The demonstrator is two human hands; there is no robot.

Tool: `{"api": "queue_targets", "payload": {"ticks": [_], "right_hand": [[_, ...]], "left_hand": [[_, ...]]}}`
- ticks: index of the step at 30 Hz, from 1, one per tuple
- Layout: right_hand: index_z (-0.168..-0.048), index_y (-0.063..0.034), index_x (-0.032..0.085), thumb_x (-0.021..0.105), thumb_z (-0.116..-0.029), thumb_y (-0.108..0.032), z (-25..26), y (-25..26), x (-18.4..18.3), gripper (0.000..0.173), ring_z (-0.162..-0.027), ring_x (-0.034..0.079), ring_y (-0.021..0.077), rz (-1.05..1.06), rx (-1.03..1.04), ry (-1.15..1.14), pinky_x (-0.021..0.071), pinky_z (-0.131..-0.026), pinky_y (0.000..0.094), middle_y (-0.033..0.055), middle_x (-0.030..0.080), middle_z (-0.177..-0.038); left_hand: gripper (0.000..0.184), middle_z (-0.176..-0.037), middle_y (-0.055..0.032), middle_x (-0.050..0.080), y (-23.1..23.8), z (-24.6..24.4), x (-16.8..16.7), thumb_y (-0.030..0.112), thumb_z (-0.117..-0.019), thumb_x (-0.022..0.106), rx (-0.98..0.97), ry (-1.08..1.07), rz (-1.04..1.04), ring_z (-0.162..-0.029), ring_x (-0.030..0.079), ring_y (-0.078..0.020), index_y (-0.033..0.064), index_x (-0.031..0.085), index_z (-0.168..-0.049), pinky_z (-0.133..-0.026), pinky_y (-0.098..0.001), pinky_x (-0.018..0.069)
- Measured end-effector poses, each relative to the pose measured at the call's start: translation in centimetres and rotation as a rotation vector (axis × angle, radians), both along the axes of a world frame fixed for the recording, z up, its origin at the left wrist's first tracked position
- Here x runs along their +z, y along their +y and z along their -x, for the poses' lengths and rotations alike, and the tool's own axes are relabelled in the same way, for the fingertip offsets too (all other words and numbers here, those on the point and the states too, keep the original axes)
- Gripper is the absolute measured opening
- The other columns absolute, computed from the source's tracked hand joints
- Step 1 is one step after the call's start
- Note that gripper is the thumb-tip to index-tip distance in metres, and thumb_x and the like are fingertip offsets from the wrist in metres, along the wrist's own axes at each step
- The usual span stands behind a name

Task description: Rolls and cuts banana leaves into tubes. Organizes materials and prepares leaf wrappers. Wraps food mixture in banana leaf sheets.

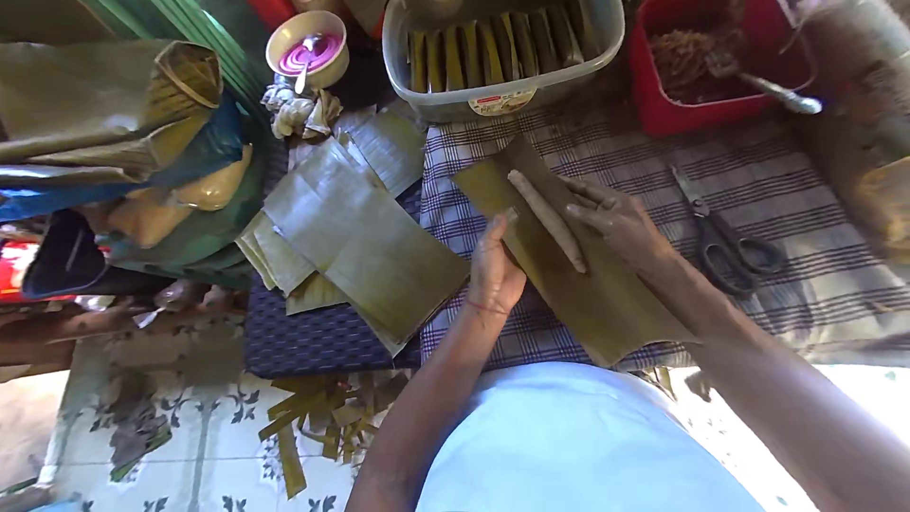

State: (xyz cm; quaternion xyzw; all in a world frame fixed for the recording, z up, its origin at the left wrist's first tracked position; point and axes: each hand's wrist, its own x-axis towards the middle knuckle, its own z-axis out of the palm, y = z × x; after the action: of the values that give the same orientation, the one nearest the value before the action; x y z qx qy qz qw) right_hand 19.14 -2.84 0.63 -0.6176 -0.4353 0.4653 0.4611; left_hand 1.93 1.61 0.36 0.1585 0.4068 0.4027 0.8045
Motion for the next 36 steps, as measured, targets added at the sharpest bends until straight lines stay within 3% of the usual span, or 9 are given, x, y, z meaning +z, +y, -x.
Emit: {"api": "queue_targets", "payload": {"ticks": [3, 5, 7, 10, 13, 16, 25, 29, 36], "right_hand": [[-0.155, -0.0124, 0.046, 0.041, -0.1098, -0.013, 3.8, -1.2, 0.7, 0.045, -0.118, 0.06, 0.0063, -0.064, 0.0, -0.146, 0.0497, -0.096, 0.0256, 0.0039, 0.056, -0.149], [-0.154, -0.0077, 0.047, 0.038, -0.1101, -0.013, 6.9, -1.8, 0.9, 0.045, -0.148, 0.041, 0.0175, -0.204, 0.046, -0.357, 0.0317, -0.123, 0.0367, 0.0071, 0.046, -0.159], [-0.153, -0.0057, 0.049, 0.037, -0.1084, -0.009, 8.1, -1.8, 0.5, 0.046, -0.153, 0.034, 0.0235, -0.353, 0.087, -0.529, 0.0217, -0.127, 0.0426, 0.0091, 0.046, -0.159], [-0.154, -0.0015, 0.044, 0.033, -0.1084, -0.006, 5.6, -0.3, -0.2, 0.048, -0.154, 0.03, 0.0328, -0.31, 0.026, -0.648, 0.0184, -0.127, 0.0501, 0.0142, 0.041, -0.161], [-0.155, 0.0008, 0.042, 0.034, -0.1107, -0.01, 5.4, 0.4, 0.4, 0.046, -0.153, 0.032, 0.0305, -0.255, -0.06, -0.528, 0.0204, -0.127, 0.0462, 0.015, 0.04, -0.162], [-0.154, -0.0044, 0.047, 0.037, -0.1096, -0.01, 9.2, -1.2, 1.9, 0.046, -0.154, 0.031, 0.0213, -0.347, -0.013, -0.38, 0.0202, -0.128, 0.0408, 0.0081, 0.043, -0.161], [-0.156, -0.0142, 0.043, 0.054, -0.1028, -0.005, -0.6, -0.9, -0.3, 0.055, -0.123, 0.061, 0.0097, -0.045, 0.025, 0.023, 0.0519, -0.1, 0.0267, 0.0051, 0.056, -0.149], [-0.162, -0.0128, 0.032, 0.048, -0.104, -0.003, 0.0, -1.9, -0.6, 0.061, -0.137, 0.05, 0.0079, -0.026, 0.073, 0.038, 0.0438, -0.111, 0.0268, 0.0025, 0.043, -0.16], [-0.135, -0.0025, 0.064, 0.063, -0.1016, -0.014, -1.9, 3.4, -0.1, 0.036, -0.105, 0.068, 0.0171, 0.047, 0.083, -0.261, 0.0532, -0.097, 0.0379, 0.015, 0.07, -0.121]], "left_hand": [[0.038, -0.117, -0.0055, 0.067, -0.7, -0.8, 0.4, 0.038, -0.1113, 0.032, -0.032, -0.024, 0.05, -0.108, 0.066, -0.0182, 0.0141, 0.056, -0.13, -0.093, -0.0411, 0.0559], [0.041, -0.107, 0.0021, 0.069, -0.6, -0.9, 1.2, 0.043, -0.111, 0.027, -0.058, -0.148, 0.076, -0.099, 0.068, -0.0091, 0.0188, 0.059, -0.12, -0.088, -0.0295, 0.0568], [0.041, -0.098, 0.0053, 0.067, -0.6, -0.7, 2.2, 0.046, -0.1107, 0.024, -0.065, -0.216, 0.086, -0.092, 0.067, -0.0045, 0.0218, 0.057, -0.108, -0.082, -0.0228, 0.0563], [0.045, -0.125, -0.0027, 0.065, -1.2, -0.4, 2.7, 0.045, -0.1111, 0.024, -0.102, -0.253, -0.019, -0.12, 0.062, -0.016, 0.0189, 0.054, -0.132, -0.101, -0.0395, 0.0521], [0.048, -0.13, -0.0028, 0.064, -1.5, -0.6, 3.0, 0.046, -0.1111, 0.022, -0.12, -0.215, -0.073, -0.122, 0.061, -0.0156, 0.0187, 0.052, -0.137, -0.102, -0.0393, 0.0514], [0.043, -0.102, 0.0088, 0.07, -0.8, -0.5, 3.2, 0.049, -0.1098, 0.027, -0.108, -0.226, 0.007, -0.091, 0.068, 0.0, 0.0246, 0.062, -0.114, -0.078, -0.0185, 0.0568], [0.041, -0.132, -0.0059, 0.062, -0.7, 0.5, 0.5, 0.039, -0.1113, 0.029, -0.085, -0.087, -0.019, -0.124, 0.06, -0.0211, 0.0165, 0.051, -0.137, -0.105, -0.0458, 0.0496], [0.036, -0.128, -0.0087, 0.063, -2.0, 0.3, 0.1, 0.027, -0.1124, 0.029, -0.16, -0.08, -0.001, -0.118, 0.063, -0.0211, 0.012, 0.051, -0.137, -0.102, -0.0414, 0.0516], [0.043, -0.127, -0.0061, 0.064, 0.9, 1.4, -0.5, 0.041, -0.1112, 0.033, -0.119, 0.096, -0.15, -0.115, 0.064, -0.0179, 0.0138, 0.05, -0.14, -0.098, -0.0396, 0.0543]]}}
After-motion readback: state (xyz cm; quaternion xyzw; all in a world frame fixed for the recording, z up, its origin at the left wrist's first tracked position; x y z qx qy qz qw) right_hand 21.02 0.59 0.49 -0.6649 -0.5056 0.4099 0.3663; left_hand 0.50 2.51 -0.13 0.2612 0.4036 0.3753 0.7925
